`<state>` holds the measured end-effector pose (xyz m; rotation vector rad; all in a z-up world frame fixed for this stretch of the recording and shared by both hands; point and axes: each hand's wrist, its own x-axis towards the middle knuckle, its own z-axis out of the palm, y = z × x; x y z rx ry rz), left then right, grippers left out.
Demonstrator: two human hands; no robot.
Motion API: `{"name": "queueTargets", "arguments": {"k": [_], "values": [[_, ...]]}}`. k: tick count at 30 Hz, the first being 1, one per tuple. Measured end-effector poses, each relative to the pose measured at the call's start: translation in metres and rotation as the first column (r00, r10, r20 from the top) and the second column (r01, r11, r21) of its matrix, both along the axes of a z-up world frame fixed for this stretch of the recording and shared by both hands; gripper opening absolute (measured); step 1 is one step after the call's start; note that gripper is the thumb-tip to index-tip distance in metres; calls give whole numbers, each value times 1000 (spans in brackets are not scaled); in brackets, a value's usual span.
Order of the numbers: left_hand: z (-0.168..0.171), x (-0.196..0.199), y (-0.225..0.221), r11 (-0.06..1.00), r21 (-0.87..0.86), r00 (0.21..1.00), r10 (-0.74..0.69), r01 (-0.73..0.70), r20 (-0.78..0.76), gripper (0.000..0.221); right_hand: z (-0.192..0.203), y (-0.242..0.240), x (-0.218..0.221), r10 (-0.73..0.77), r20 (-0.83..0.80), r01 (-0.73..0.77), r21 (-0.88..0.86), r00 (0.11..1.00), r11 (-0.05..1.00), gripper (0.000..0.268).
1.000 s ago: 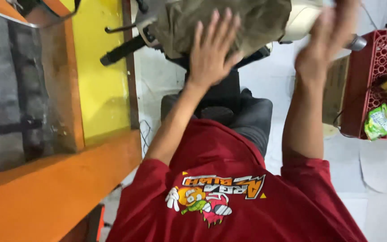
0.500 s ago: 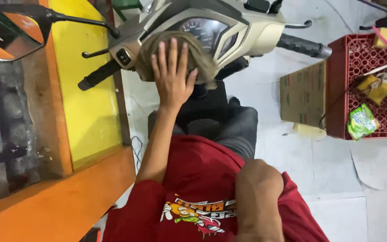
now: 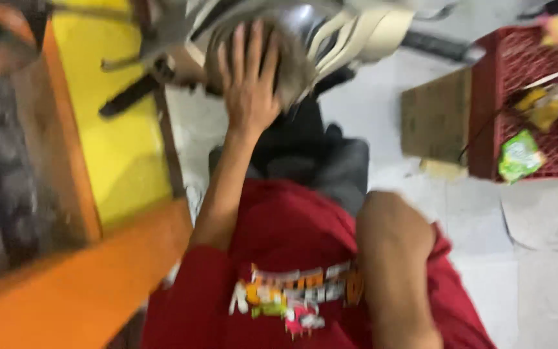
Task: The person wipes the front dashboard and instrument panel of a scooter using a cloth. They clean the area around the speedometer and the plastic casing with both hands, moving the cloth back and forth to remove dust.
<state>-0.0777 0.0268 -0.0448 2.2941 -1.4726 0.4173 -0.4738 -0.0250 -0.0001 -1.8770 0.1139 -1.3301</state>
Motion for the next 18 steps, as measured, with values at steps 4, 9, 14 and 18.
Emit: {"name": "queueTargets", "arguments": {"k": [4,9,14,18], "values": [[-20,-20,-8,999,-5,986,-52,54,156,73,10,0,-43,39,-107,-43,-28,993,999,18],[-41,-28,8,959,2,959,-285,285,13,65,70,-4,92,136,-173,-145,-38,976,989,15],[9,2,-16,999,37,995,-23,20,96,62,88,-17,136,115,-223,-141,-105,968,984,13],[-8,0,-30,993,-101,991,69,-57,112,68,93,-27,164,166,-228,-202,-144,959,969,11]]}}
